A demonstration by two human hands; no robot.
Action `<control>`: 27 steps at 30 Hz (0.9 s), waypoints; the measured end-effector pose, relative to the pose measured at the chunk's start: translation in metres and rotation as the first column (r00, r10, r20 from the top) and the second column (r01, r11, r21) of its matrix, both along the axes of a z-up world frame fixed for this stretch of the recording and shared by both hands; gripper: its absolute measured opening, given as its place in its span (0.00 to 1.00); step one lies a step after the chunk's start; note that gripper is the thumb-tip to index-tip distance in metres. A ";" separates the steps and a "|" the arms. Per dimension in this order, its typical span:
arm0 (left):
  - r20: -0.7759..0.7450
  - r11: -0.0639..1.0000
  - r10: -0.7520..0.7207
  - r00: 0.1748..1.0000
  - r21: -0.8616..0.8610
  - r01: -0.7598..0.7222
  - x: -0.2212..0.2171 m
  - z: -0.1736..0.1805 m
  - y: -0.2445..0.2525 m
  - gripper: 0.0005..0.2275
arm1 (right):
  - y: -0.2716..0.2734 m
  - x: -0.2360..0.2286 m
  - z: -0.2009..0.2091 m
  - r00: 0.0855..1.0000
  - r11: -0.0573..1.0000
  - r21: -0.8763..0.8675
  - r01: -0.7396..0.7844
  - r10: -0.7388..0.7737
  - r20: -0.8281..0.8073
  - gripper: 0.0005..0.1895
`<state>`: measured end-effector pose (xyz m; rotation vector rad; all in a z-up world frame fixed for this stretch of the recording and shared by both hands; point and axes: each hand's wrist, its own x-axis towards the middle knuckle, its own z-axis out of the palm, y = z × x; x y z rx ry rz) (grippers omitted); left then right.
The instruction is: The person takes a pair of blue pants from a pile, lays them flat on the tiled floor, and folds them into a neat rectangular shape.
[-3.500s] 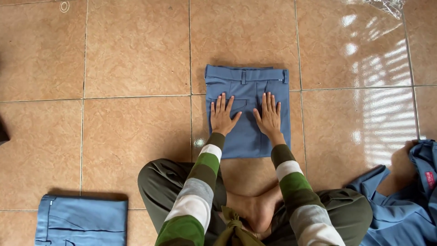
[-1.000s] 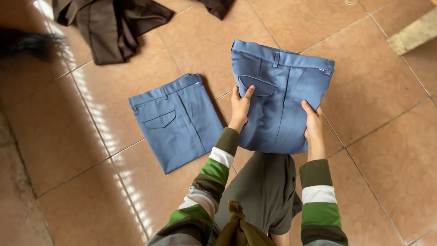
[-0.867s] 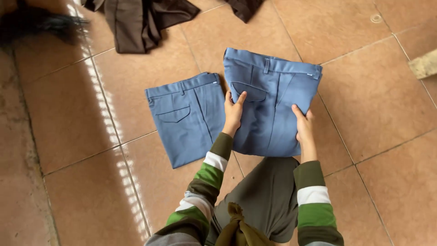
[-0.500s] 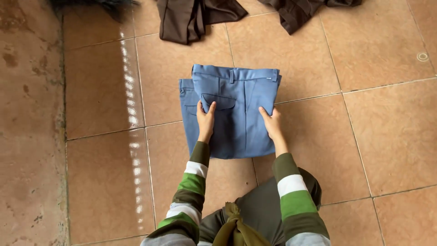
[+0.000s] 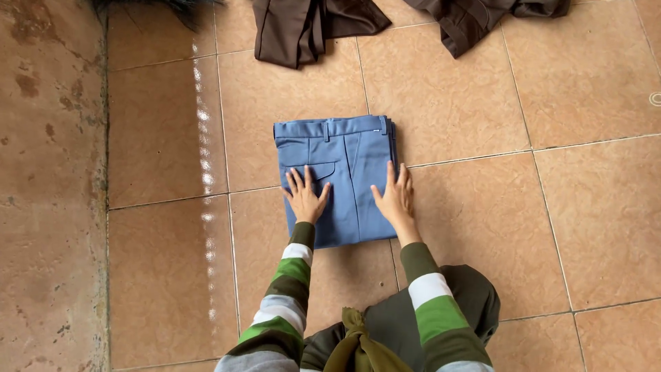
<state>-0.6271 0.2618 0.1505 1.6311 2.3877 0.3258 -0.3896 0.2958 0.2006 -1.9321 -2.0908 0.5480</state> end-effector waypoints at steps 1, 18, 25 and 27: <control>0.002 1.000 -0.001 1.000 -0.004 0.001 0.004 -0.007 -0.005 0.39 | -0.006 -0.013 0.007 1.000 1.000 -0.004 0.001 -0.001 0.002 0.43; -0.106 0.984 -0.078 0.991 0.153 0.093 0.012 -0.046 -0.009 0.32 | -0.035 -0.003 -0.094 0.962 0.959 -0.141 0.247 -0.225 0.154 0.37; -0.100 0.985 -0.070 0.993 0.149 0.084 0.013 -0.047 -0.009 0.37 | 0.011 -0.026 -0.071 0.941 0.941 0.005 0.339 -0.339 -0.024 0.39; -0.126 0.976 -0.126 0.984 0.162 0.146 0.013 -0.050 -0.008 0.33 | 0.021 -0.057 -0.058 0.998 0.988 0.143 0.050 -0.046 -0.030 0.38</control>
